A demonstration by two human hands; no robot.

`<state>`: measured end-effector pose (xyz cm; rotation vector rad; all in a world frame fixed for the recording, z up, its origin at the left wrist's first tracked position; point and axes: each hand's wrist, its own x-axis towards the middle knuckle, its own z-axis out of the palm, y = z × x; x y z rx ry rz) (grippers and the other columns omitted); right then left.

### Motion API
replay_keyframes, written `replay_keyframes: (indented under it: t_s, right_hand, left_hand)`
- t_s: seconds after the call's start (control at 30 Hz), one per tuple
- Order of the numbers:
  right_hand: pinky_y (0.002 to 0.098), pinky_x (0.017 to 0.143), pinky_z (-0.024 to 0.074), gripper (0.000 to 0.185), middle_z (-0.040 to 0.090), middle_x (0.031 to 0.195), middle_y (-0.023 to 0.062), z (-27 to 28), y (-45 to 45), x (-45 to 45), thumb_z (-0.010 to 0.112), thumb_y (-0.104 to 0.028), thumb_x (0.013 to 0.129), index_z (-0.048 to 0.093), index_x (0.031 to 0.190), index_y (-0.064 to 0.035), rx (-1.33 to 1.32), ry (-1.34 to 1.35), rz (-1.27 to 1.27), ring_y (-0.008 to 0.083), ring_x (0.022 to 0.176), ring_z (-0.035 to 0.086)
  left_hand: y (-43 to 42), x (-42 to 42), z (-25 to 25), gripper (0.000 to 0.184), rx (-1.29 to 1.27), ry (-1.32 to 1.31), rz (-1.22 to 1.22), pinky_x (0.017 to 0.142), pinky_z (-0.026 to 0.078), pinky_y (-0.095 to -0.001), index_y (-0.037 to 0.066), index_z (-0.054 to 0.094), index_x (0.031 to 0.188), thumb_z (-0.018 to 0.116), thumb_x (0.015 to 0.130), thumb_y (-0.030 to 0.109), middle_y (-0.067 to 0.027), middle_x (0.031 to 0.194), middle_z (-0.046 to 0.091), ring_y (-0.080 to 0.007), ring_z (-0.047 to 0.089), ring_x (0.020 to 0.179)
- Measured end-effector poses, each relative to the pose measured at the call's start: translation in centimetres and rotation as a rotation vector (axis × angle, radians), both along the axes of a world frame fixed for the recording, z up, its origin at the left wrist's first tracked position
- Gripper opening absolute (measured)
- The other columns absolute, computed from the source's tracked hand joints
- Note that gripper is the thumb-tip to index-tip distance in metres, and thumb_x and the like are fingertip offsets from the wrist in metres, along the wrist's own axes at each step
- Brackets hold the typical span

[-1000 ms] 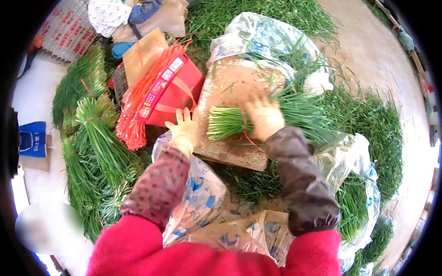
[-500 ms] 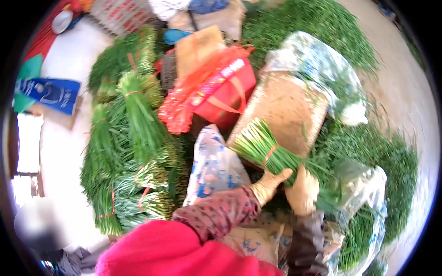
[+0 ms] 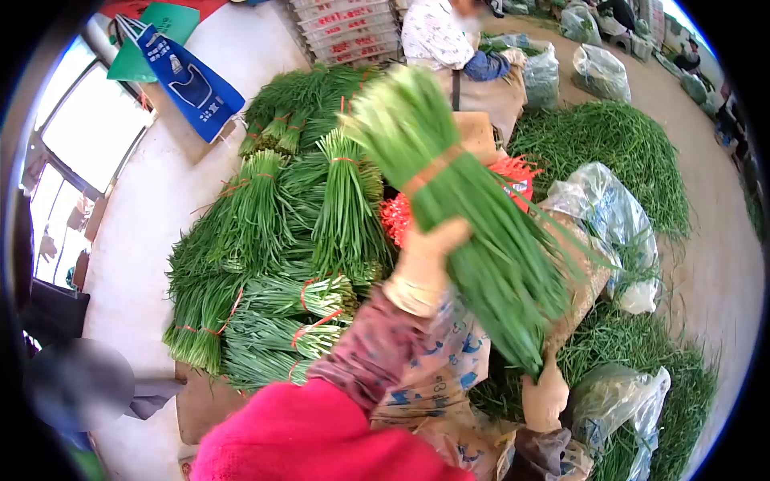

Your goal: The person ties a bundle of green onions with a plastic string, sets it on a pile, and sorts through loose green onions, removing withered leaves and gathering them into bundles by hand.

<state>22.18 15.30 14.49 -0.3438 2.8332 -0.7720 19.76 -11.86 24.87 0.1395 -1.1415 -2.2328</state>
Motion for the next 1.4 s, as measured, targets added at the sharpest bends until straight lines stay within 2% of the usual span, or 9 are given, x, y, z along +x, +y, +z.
replay_keyframes:
  t_s: [0.33,0.63,0.83,1.0,1.03,1.17,1.2,1.27,1.4]
  right_hand:
    - [0.0405,0.076,0.0503,0.035,0.067,0.094,0.0167,-8.5,13.3,4.8,0.063,-0.010,0.078,0.061,0.113,-0.0078,0.221,-0.134,-0.109,0.0346,0.087,0.064]
    - [0.0335,0.075,0.0503,0.030,0.067,0.091,0.0158,-4.7,12.4,2.1,0.059,-0.002,0.080,0.061,0.110,-0.0003,0.212,-0.275,-0.215,0.0275,0.084,0.066]
    - [0.0318,0.084,0.0502,0.036,0.067,0.106,0.0163,-6.0,11.5,2.9,0.060,-0.003,0.084,0.059,0.120,0.0007,0.088,-0.302,-0.213,0.0238,0.095,0.066]
    - [0.0330,0.091,0.0484,0.043,0.064,0.117,0.0156,-7.4,12.7,4.8,0.060,-0.003,0.083,0.055,0.127,-0.0020,-0.028,-0.197,-0.241,0.0261,0.107,0.063]
    - [0.0343,0.094,0.0479,0.049,0.063,0.119,0.0157,-6.6,13.4,6.3,0.061,-0.004,0.080,0.054,0.129,-0.0046,-0.048,-0.079,-0.252,0.0285,0.111,0.061]
    - [0.0332,0.088,0.0500,0.047,0.063,0.116,0.0148,1.7,13.9,10.9,0.061,-0.004,0.082,0.056,0.128,-0.0075,-0.032,-0.032,-0.573,0.0248,0.105,0.062]
    - [0.0339,0.086,0.0504,0.046,0.063,0.111,0.0159,1.8,14.8,11.9,0.059,-0.002,0.082,0.056,0.127,-0.0072,0.070,0.047,-0.578,0.0267,0.100,0.062]
    - [0.0344,0.083,0.0507,0.039,0.064,0.112,0.0160,0.5,17.9,13.4,0.058,-0.009,0.086,0.056,0.125,-0.0060,0.014,0.109,-0.723,0.0275,0.097,0.064]
    - [0.0314,0.078,0.0521,0.032,0.068,0.103,0.0144,-2.1,24.5,21.4,0.058,-0.012,0.089,0.059,0.120,-0.0040,-0.223,0.071,-0.998,0.0247,0.088,0.067]
  left_hand:
    - [-26.3,12.9,11.3,0.068,-0.558,-0.397,0.269,0.075,0.058,-0.0348,-0.002,0.045,0.133,0.071,0.070,-0.007,-0.0132,0.106,0.065,-0.0227,0.067,0.085]
    - [-40.6,6.9,-6.0,0.093,-0.868,-0.853,0.450,0.084,0.054,-0.0376,0.010,0.024,0.148,0.075,0.070,0.009,-0.0143,0.112,0.065,-0.0266,0.066,0.095]
    - [-35.8,1.3,-14.7,0.097,-1.043,-1.900,0.311,0.114,0.023,-0.0452,0.037,-0.009,0.151,0.053,0.081,0.011,-0.0113,0.160,0.003,-0.0384,0.012,0.145]
    - [-36.3,3.2,-14.7,0.100,-1.132,-1.798,0.287,0.110,0.029,-0.0541,0.036,-0.009,0.150,0.062,0.082,0.022,-0.0184,0.158,0.000,-0.0411,0.014,0.143]
    - [-35.6,3.6,-15.7,0.083,-1.510,-1.770,0.473,0.101,0.042,-0.0541,0.022,0.016,0.151,0.065,0.084,0.025,-0.0230,0.142,0.038,-0.0385,0.046,0.125]
    - [-39.0,6.2,-23.4,0.060,-1.781,-1.641,0.172,0.085,0.050,-0.0439,0.001,0.054,0.125,0.062,0.083,0.044,-0.0203,0.118,0.060,-0.0350,0.060,0.096]
    - [-45.0,9.7,-28.5,0.060,-2.047,-1.160,0.526,0.085,0.050,-0.0428,0.001,0.050,0.129,0.063,0.085,0.040,-0.0197,0.129,0.054,-0.0318,0.059,0.102]
    - [-39.8,10.9,-23.3,0.066,-1.541,-0.844,0.377,0.103,0.042,-0.0418,0.004,0.042,0.140,0.067,0.083,0.026,-0.0184,0.137,0.051,-0.0343,0.050,0.123]
    - [-26.8,6.8,-19.8,0.063,-1.666,-0.929,-0.005,0.101,0.042,-0.0418,0.004,0.043,0.138,0.066,0.083,0.025,-0.0201,0.133,0.053,-0.0349,0.051,0.121]
